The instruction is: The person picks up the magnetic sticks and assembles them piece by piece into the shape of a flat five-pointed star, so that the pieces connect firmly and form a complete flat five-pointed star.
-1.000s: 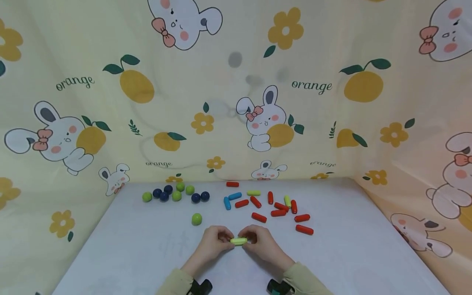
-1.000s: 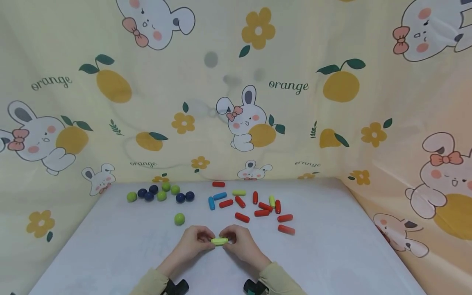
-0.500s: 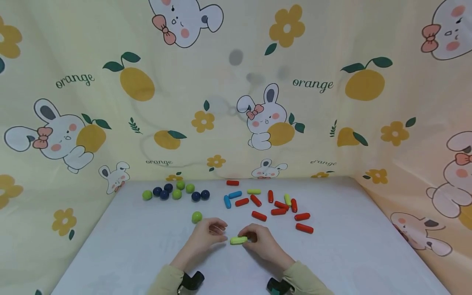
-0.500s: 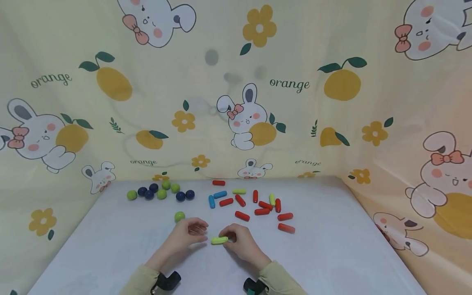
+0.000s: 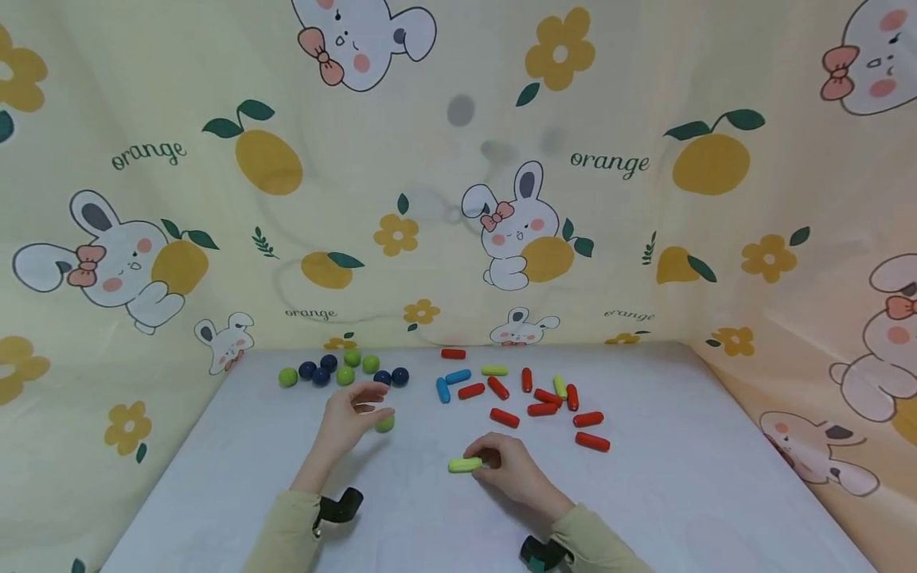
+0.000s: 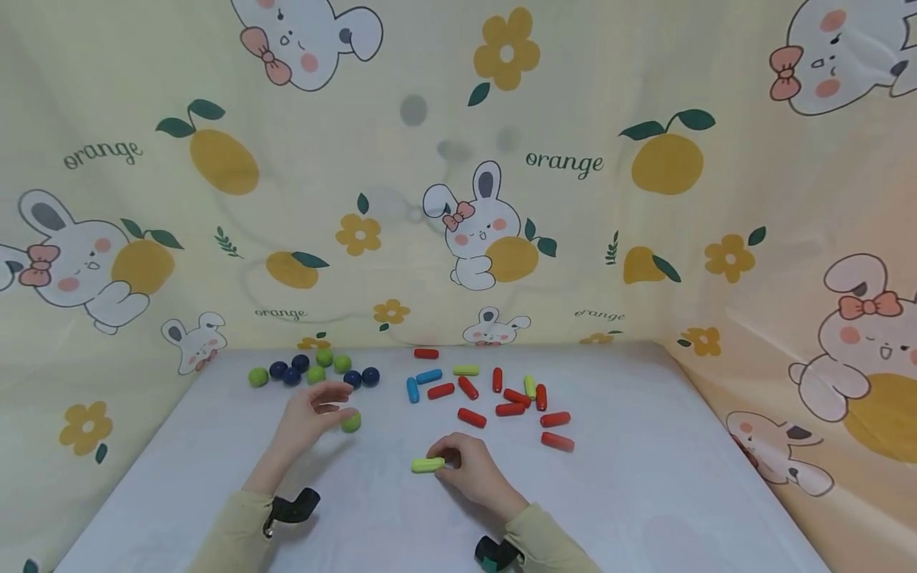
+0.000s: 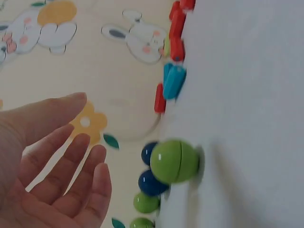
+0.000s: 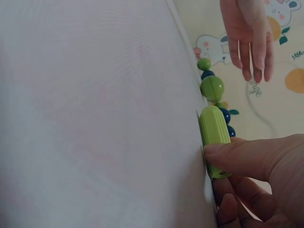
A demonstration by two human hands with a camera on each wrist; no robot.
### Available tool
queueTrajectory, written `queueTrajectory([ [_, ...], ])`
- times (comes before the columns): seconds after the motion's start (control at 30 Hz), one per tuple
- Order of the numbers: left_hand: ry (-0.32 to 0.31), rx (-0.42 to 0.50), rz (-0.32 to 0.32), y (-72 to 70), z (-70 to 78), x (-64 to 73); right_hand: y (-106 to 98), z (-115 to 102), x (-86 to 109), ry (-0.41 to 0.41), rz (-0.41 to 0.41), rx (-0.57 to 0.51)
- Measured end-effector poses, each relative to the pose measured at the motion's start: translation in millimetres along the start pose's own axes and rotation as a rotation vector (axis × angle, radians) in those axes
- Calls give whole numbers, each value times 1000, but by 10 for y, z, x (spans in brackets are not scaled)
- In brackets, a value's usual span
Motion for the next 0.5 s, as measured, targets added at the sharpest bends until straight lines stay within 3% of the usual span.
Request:
queueTrajectory([
  [0.13, -8, -27, 17, -105, -81, -35, 5, 30, -10, 9, -4, 1],
  [0.27, -56, -19, -13, -138, -250, -62, 11, 33, -11, 14, -1, -2],
  [0.37, -86, -20, -64, -93, -387, -75, 14, 32, -11, 13, -4, -4],
  [0.5, -73, -33, -120, 8, -471, -83, 11, 32, -11, 8, -10, -6],
])
Point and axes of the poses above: each hand's wrist, its own x-axis away from the middle knuckle, its own y-axis out of the palm, z = x × y, the point moved 10 cm from there along -x, towards the middle knuckle, and after that the axes turned 1 degree about -x, right-handed, at the moved point
